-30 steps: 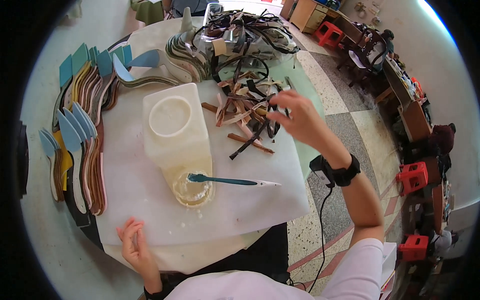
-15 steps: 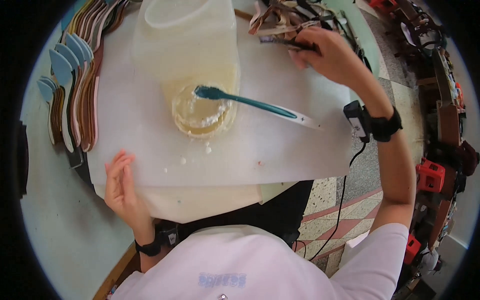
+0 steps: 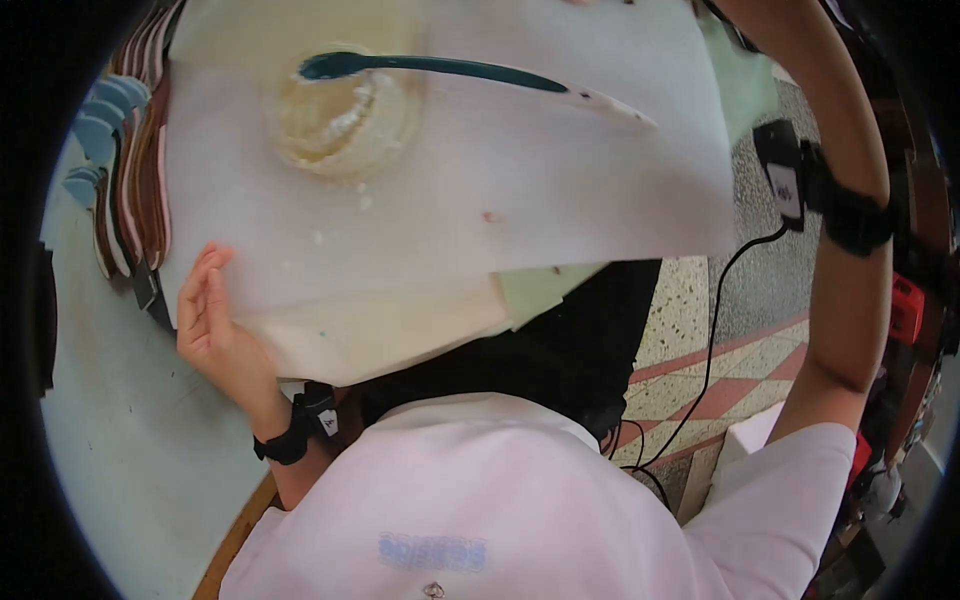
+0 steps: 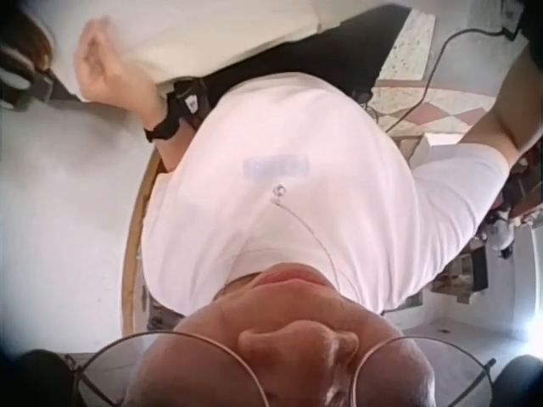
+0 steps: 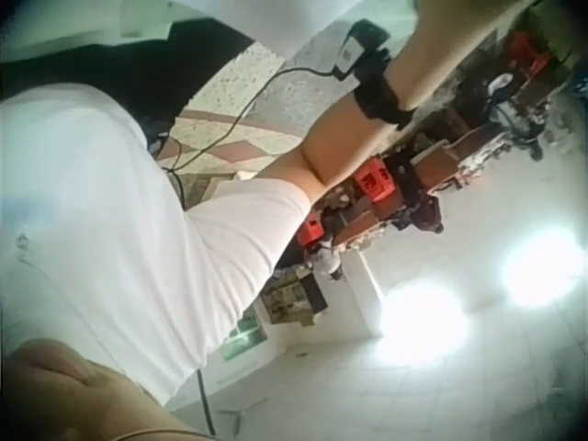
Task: Apply glue to the edges of a shoe sole component using a brush.
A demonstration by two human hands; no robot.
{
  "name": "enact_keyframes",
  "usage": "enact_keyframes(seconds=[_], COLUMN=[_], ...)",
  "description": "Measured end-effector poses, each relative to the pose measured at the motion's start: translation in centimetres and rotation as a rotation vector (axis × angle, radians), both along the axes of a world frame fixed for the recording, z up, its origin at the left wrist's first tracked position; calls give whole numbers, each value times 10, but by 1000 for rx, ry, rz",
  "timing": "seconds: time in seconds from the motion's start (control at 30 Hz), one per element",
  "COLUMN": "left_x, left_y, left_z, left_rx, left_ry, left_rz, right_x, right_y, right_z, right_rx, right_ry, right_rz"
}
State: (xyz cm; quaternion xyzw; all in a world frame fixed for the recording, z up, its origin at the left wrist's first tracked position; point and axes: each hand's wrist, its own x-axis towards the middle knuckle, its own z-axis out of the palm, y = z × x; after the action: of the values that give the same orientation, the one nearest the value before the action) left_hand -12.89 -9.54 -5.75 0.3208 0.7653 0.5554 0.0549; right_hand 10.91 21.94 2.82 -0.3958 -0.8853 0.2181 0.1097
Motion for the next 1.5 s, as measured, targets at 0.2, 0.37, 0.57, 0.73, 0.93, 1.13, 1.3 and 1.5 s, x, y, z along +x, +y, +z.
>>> enact_keyframes(seconds=[0.2, 0.37, 0.57, 0.73, 0.93, 1.13, 1.3, 1.5], left_x=[5, 5, 4, -1, -3, -5, -9, 1], left_y=[4, 1, 4, 3, 1, -2, -3, 2], left_z=[-3, -3, -7, -13, -12, -16, -16, -11], left_rx=[-21, -47, -77, -13, -49, -28, -61, -102], left_ry=[45, 80, 119, 108, 130, 133, 146, 153], left_rz=[35, 64, 39, 16, 38, 21, 13, 39], right_x=[87, 126, 151, 154, 141, 171, 192, 173], right_y=[-82, -124, -168, -196, -220, -158, -155, -225], right_z=[-11, -72, -174, -216, -252, -262, -258, -264], right_rx=[-382, -721, -860, -1459, -2069, -1318, -1425, -2025], right_ry=[336, 287, 3, 427, 706, 1056, 1138, 803], right_rz=[369, 426, 45, -156, -162, -537, -349, 208])
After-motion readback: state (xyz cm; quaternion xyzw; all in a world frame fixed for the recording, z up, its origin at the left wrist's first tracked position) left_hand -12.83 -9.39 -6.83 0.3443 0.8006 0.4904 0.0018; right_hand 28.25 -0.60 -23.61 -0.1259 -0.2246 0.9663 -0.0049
